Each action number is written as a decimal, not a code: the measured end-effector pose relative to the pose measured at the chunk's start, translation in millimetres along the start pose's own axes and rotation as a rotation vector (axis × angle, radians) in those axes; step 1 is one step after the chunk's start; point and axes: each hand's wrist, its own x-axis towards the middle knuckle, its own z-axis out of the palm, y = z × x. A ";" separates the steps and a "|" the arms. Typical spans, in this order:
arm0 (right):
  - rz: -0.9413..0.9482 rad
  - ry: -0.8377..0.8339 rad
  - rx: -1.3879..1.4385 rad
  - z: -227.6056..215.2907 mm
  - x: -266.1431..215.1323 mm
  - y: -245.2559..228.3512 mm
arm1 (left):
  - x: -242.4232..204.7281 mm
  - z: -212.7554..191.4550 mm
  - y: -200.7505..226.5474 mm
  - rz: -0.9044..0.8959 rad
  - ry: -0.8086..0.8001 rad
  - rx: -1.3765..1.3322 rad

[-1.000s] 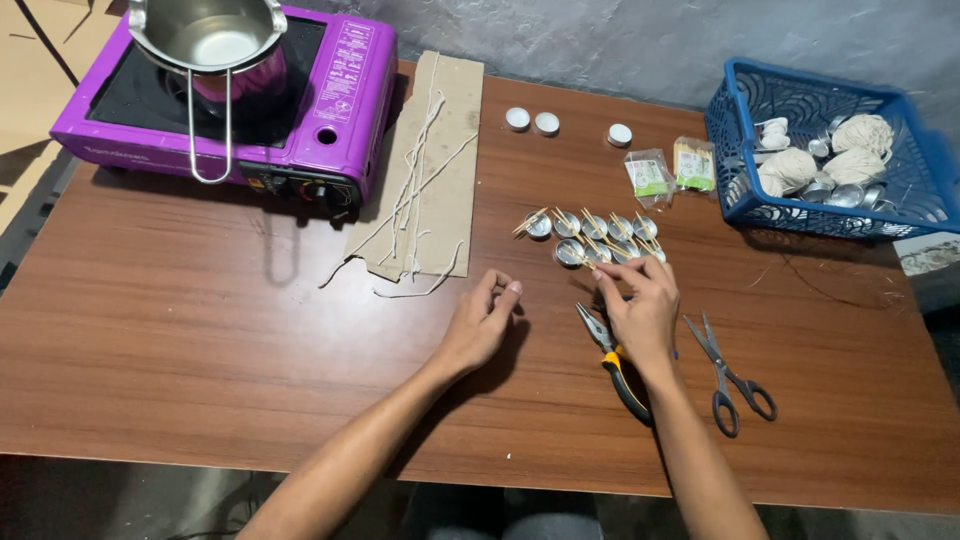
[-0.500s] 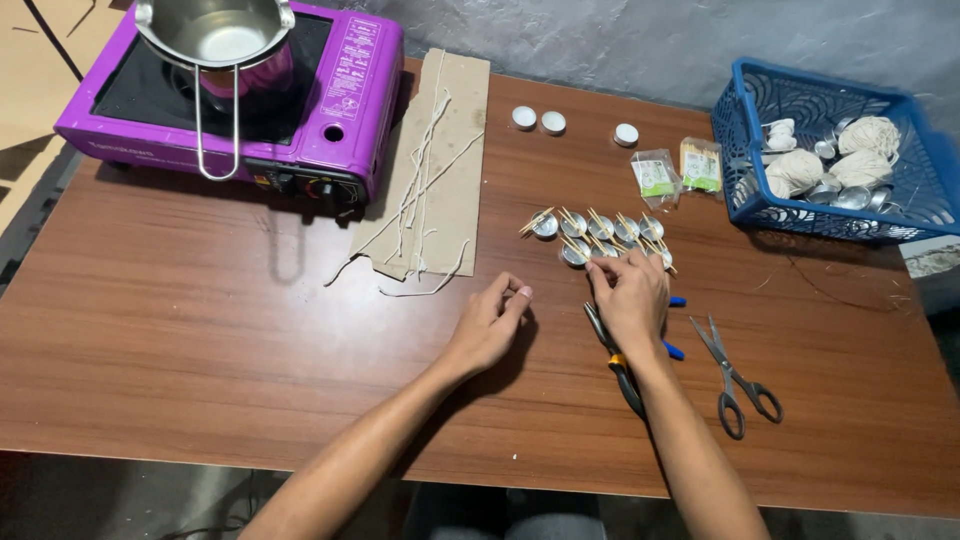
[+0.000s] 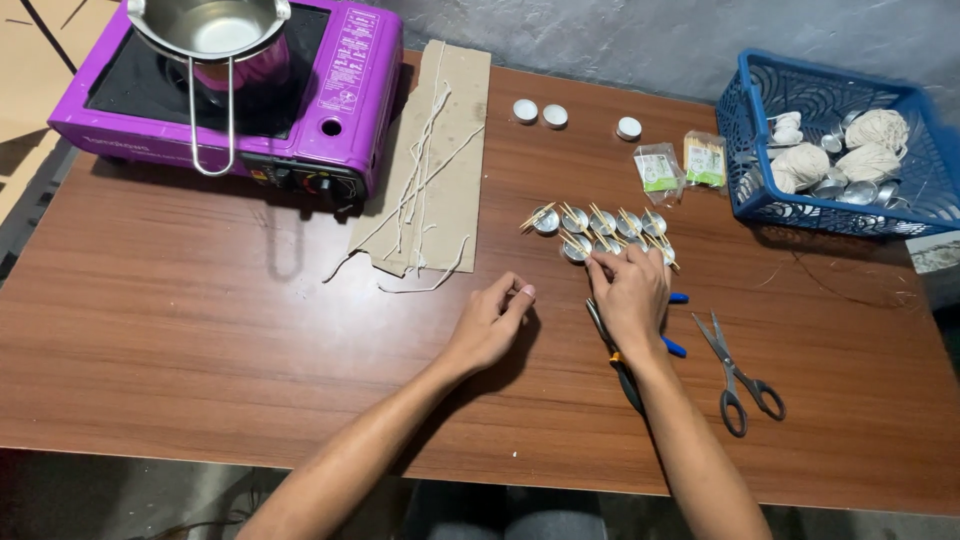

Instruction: Assembling candle wicks by inserting them into metal tabs and securing them using pliers and scissors.

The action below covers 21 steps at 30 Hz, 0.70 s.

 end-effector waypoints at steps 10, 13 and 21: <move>0.003 -0.005 -0.004 2.5 -0.6 1.0 | -0.6 0.3 1.7 0.000 0.004 0.006; -0.012 -0.008 -0.010 -1.1 -0.8 -0.9 | -0.9 -0.1 4.3 0.000 -0.005 0.011; -0.066 0.027 0.038 -2.4 0.7 0.2 | -0.9 0.4 2.6 0.011 0.003 -0.006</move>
